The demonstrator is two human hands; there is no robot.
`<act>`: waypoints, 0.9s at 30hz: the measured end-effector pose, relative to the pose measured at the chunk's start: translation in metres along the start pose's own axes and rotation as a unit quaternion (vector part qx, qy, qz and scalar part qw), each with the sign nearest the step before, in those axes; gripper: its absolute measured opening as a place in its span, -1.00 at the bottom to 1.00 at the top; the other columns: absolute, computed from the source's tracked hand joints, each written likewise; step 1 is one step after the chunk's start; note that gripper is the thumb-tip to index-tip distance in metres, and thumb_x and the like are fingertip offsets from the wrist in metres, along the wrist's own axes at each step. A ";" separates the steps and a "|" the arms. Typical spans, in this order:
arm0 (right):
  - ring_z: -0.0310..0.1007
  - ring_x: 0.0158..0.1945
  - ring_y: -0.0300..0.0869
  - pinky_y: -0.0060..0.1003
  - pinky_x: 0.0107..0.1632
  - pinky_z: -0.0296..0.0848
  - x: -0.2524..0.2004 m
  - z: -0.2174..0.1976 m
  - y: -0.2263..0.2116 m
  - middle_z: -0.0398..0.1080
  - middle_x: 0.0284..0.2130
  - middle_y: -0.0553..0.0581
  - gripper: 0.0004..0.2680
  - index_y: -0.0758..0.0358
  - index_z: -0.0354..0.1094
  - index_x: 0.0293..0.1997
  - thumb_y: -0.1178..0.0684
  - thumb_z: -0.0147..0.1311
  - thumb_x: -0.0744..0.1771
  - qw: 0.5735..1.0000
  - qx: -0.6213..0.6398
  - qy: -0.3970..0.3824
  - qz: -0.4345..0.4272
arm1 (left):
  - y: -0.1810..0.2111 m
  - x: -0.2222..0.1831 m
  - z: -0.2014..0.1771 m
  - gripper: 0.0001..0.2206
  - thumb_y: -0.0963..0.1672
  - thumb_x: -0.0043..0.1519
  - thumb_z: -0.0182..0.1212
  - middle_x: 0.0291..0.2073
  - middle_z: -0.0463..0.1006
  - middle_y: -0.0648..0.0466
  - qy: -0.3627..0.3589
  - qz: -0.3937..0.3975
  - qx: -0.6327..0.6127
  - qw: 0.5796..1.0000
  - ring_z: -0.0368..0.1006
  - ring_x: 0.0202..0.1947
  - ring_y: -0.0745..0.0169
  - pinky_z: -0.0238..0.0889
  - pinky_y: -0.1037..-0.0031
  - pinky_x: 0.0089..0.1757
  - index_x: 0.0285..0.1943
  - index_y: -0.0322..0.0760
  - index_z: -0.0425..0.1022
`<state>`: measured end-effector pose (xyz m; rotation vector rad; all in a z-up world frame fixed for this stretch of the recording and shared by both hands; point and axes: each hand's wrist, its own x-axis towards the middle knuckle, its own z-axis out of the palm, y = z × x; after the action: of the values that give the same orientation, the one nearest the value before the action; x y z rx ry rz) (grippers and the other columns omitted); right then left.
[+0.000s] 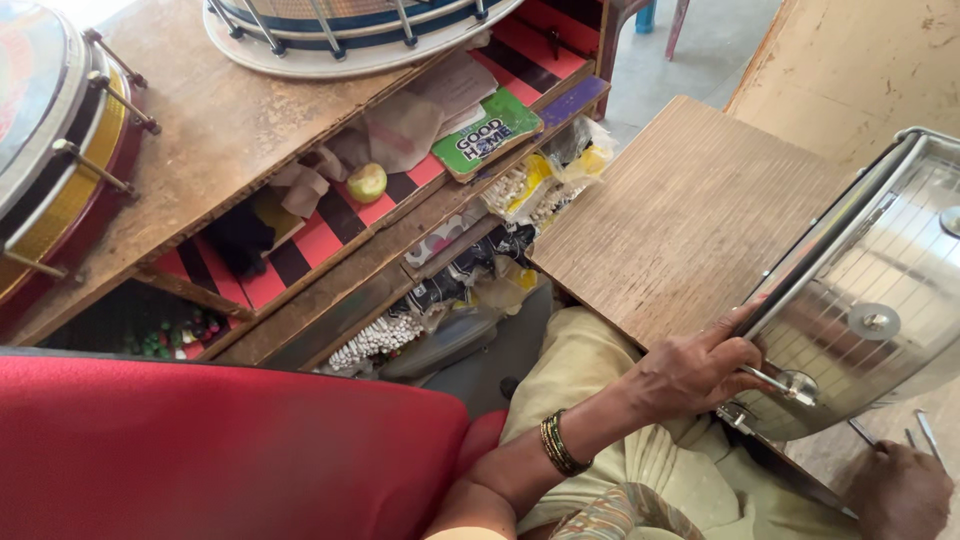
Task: The person repairs a snare drum by attaching and tightening the metal lugs and tension rods around the shell using a wrench and by hand, then replaces the drum head.
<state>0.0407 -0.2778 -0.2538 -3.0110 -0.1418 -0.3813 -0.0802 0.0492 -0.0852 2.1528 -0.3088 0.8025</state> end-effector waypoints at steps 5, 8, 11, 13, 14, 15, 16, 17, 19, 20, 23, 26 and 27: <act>0.58 -0.16 0.09 -0.06 -0.06 0.58 0.003 -0.004 0.003 0.57 -0.26 0.19 -0.90 0.02 0.62 -0.09 -0.03 0.18 0.41 0.998 -0.030 -0.043 -0.019 | 0.020 0.009 -0.016 -0.75 -0.03 0.31 0.32 0.46 0.27 -0.22 0.026 -0.004 -0.030 0.999 0.61 -0.17 -0.10 0.49 0.37 -0.25 -0.06 -0.22 0.40; 0.56 -0.17 0.10 -0.07 -0.06 0.57 0.002 -0.003 0.007 0.54 -0.26 0.24 -0.88 0.10 0.59 -0.09 0.01 0.13 0.40 0.999 -0.004 -0.033 -0.043 | 0.036 0.022 -0.030 -0.76 -0.03 0.31 0.31 0.47 0.22 -0.27 0.033 -0.004 -0.038 0.999 0.60 -0.10 -0.17 0.48 0.35 -0.21 -0.06 -0.23 0.40; 0.51 -0.16 0.12 -0.05 -0.03 0.55 0.001 -0.002 0.011 0.51 -0.24 0.27 -0.87 0.19 0.53 -0.14 0.02 0.08 0.43 0.997 0.004 -0.023 -0.072 | 0.053 0.032 -0.044 -0.74 -0.03 0.30 0.31 0.49 0.20 -0.31 0.023 -0.023 -0.030 0.999 0.59 -0.11 -0.21 0.47 0.30 -0.18 -0.09 -0.27 0.39; 0.51 -0.12 0.15 -0.02 -0.03 0.54 0.005 -0.001 0.013 0.50 -0.22 0.30 -0.83 0.26 0.52 -0.18 0.01 0.07 0.43 0.996 -0.011 -0.030 -0.081 | 0.059 0.038 -0.049 -0.74 -0.04 0.30 0.30 0.49 0.19 -0.32 0.017 -0.037 -0.029 0.999 0.58 -0.12 -0.23 0.47 0.26 -0.17 -0.09 -0.29 0.39; 0.52 -0.10 0.17 0.00 -0.04 0.53 0.008 -0.001 0.013 0.49 -0.21 0.31 -0.82 0.29 0.53 -0.20 0.00 0.07 0.43 0.996 -0.022 -0.037 -0.082 | 0.061 0.040 -0.050 -0.74 -0.04 0.30 0.28 0.49 0.19 -0.33 0.018 -0.041 -0.032 0.998 0.57 -0.11 -0.25 0.47 0.25 -0.16 -0.07 -0.30 0.39; 0.52 -0.09 0.18 0.01 -0.04 0.54 0.012 0.000 0.015 0.49 -0.20 0.33 -0.81 0.29 0.54 -0.20 -0.01 0.08 0.42 0.995 -0.025 -0.057 -0.077 | 0.062 0.042 -0.050 -0.75 -0.05 0.31 0.27 0.49 0.19 -0.34 0.020 -0.046 -0.036 0.998 0.57 -0.10 -0.27 0.47 0.23 -0.15 -0.06 -0.30 0.39; 0.53 -0.08 0.19 0.02 -0.04 0.54 0.016 0.000 0.016 0.50 -0.18 0.34 -0.80 0.30 0.56 -0.20 -0.02 0.08 0.41 0.994 -0.028 -0.077 -0.072 | 0.062 0.046 -0.049 -0.74 -0.04 0.31 0.25 0.48 0.19 -0.37 0.016 -0.056 -0.036 0.998 0.56 -0.11 -0.28 0.47 0.23 -0.17 -0.04 -0.30 0.39; 0.53 -0.07 0.20 0.03 -0.03 0.54 0.022 0.001 0.016 0.50 -0.16 0.36 -0.79 0.31 0.57 -0.20 -0.02 0.08 0.40 0.993 -0.029 -0.095 -0.067 | 0.060 0.051 -0.047 -0.74 -0.04 0.32 0.24 0.47 0.18 -0.40 0.014 -0.065 -0.035 0.997 0.56 -0.12 -0.29 0.48 0.23 -0.18 -0.02 -0.29 0.39; 0.52 -0.06 0.21 0.06 0.00 0.55 0.027 0.002 0.015 0.48 -0.14 0.38 -0.75 0.34 0.58 -0.18 -0.08 0.14 0.35 0.991 -0.037 -0.116 -0.052 | 0.057 0.060 -0.041 -0.73 -0.02 0.32 0.22 0.46 0.19 -0.43 0.023 -0.074 -0.027 0.997 0.57 -0.11 -0.31 0.48 0.22 -0.20 0.00 -0.28 0.39; 0.52 -0.06 0.22 0.08 0.02 0.55 0.027 0.002 0.015 0.48 -0.13 0.39 -0.73 0.36 0.59 -0.17 -0.11 0.17 0.33 0.990 -0.040 -0.126 -0.045 | 0.056 0.065 -0.036 -0.72 -0.01 0.32 0.22 0.44 0.21 -0.44 0.034 -0.074 -0.021 0.996 0.57 -0.10 -0.32 0.48 0.22 -0.20 -0.01 -0.27 0.39; 0.49 0.06 0.23 0.04 0.04 0.55 0.027 0.003 0.013 0.47 -0.12 0.38 -0.67 0.36 0.59 -0.14 -0.18 0.23 0.28 0.986 -0.096 -0.134 -0.038 | 0.048 0.083 -0.024 -0.69 0.02 0.34 0.19 0.41 0.22 -0.46 0.064 -0.066 0.004 0.996 0.54 0.02 -0.38 0.49 0.20 -0.16 0.00 -0.29 0.37; 0.50 -0.02 0.27 0.07 -0.06 0.55 0.024 0.005 0.012 0.46 -0.15 0.44 -0.69 0.37 0.59 -0.19 -0.16 0.22 0.29 0.989 -0.074 -0.125 -0.021 | 0.037 0.103 -0.020 -0.64 0.02 0.33 0.17 0.47 0.14 -0.54 0.012 -0.122 0.004 0.992 0.56 -0.02 -0.45 0.54 0.15 -0.20 0.05 -0.35 0.34; 0.52 -0.06 0.24 0.06 -0.05 0.56 0.019 0.006 0.011 0.48 -0.18 0.42 -0.71 0.37 0.59 -0.20 -0.14 0.20 0.32 0.990 -0.070 -0.123 -0.024 | 0.035 0.110 -0.019 -0.62 0.02 0.32 0.16 0.50 0.10 -0.59 -0.022 -0.149 -0.003 0.989 0.58 -0.07 -0.46 0.56 0.13 -0.23 0.07 -0.38 0.33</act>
<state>0.0620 -0.2862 -0.2558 -3.1890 -0.2170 -0.0222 -0.0205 0.0463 0.0148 2.1460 -0.0089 0.5825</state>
